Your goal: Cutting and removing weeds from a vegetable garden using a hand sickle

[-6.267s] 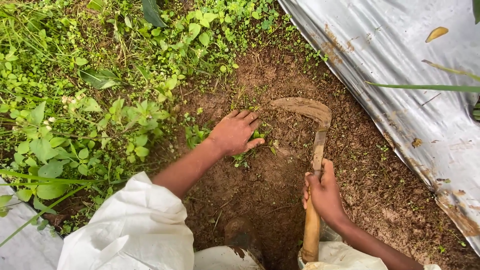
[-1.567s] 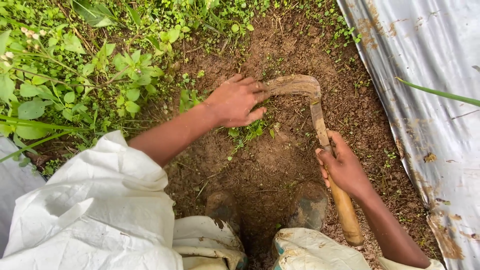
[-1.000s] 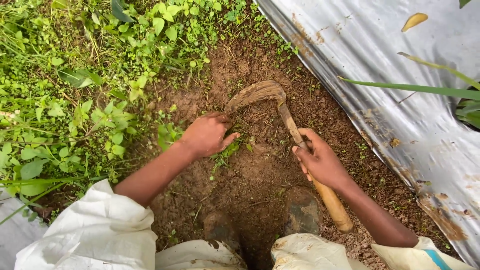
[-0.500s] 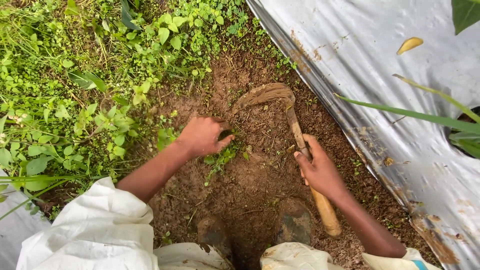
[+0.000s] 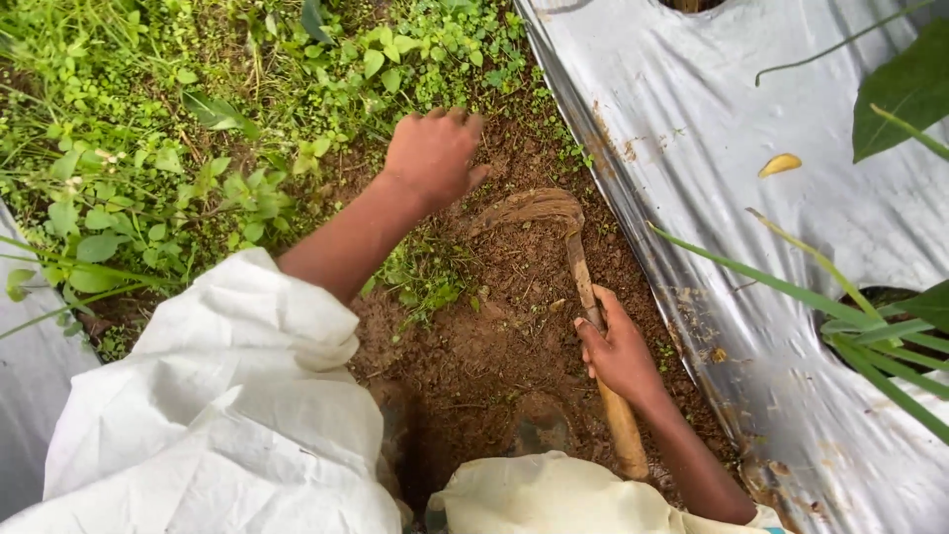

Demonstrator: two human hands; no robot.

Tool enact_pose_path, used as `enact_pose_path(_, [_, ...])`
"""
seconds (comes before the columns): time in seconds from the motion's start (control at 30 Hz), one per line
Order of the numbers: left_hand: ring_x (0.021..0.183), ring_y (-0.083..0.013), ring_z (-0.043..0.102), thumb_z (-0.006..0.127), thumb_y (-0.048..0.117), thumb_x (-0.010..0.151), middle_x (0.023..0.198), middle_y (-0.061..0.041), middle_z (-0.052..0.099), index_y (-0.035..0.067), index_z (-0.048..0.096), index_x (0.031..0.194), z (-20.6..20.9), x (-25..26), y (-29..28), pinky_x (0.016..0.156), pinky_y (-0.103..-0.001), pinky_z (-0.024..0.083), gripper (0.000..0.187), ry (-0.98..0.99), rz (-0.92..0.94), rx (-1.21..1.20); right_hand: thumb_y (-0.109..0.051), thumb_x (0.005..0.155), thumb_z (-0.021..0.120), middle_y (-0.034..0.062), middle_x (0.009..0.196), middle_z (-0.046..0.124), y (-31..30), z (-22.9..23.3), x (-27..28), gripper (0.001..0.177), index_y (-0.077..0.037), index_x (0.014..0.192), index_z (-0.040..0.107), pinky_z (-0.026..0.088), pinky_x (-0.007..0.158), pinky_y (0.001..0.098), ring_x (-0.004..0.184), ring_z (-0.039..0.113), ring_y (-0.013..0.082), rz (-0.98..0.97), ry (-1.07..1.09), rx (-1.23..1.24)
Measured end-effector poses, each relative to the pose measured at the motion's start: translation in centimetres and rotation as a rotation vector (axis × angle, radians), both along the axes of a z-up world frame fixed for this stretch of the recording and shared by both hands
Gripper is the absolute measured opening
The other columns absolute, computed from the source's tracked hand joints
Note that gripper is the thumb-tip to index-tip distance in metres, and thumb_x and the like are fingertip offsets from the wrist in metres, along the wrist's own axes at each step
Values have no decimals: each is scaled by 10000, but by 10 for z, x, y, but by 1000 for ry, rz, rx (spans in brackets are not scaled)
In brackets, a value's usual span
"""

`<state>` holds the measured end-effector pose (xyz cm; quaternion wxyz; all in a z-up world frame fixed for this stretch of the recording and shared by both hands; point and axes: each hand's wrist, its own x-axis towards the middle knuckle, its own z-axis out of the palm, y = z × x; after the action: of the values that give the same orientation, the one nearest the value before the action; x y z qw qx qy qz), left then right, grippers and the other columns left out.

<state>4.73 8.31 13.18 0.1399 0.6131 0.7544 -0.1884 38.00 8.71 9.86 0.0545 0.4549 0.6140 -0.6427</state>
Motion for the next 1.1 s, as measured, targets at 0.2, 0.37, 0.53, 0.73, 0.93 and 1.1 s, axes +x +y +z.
enact_pose_path(0.2, [1326,-345,565,664,372,996,1405,-186,600,78,547,1438,25,9,30,1095,-557,455,543,-50,-48,51,-44,995,480,189,591,635,1,7,-5,601,93,1543,276,530,467,384,421,617,240,14,1,22])
enact_pose_path(0.37, [1355,-375,487,724,483,917,1560,-161,374,133,326,1565,-47,-3,46,1120,-546,397,837,-10,-71,98,-184,978,517,159,1080,525,-5,3,-3,658,-153,1585,266,588,578,396,526,636,229,8,-218,-24])
enact_pose_path(0.53, [1396,-381,430,612,675,935,1701,-135,102,132,96,1648,-83,-9,66,1170,-551,324,1034,55,-67,99,-259,988,540,136,1474,537,-15,-4,0,688,-360,1614,272,608,564,378,657,648,216,-60,-391,-88])
enact_pose_path(0.73, [1405,-394,451,338,828,969,1696,-165,156,139,43,1649,-108,-42,67,1178,-574,279,1011,156,-97,135,-263,989,558,31,803,574,-21,2,14,665,-267,1616,336,519,582,306,644,549,144,34,-457,69])
enact_pose_path(0.93, [1208,-312,562,452,614,1052,1340,-151,599,45,472,1485,-141,-66,75,1103,-520,381,715,94,-269,417,-203,974,601,48,849,667,-9,60,-8,602,-327,1545,455,614,589,360,637,606,186,12,-597,193])
enact_pose_path(1.1, [1226,-284,610,654,136,938,1264,-159,688,79,659,1265,-145,-64,78,1139,-552,371,332,-95,-282,478,-190,977,625,137,750,731,25,126,-49,608,-246,1566,482,698,477,425,503,683,275,63,-743,397])
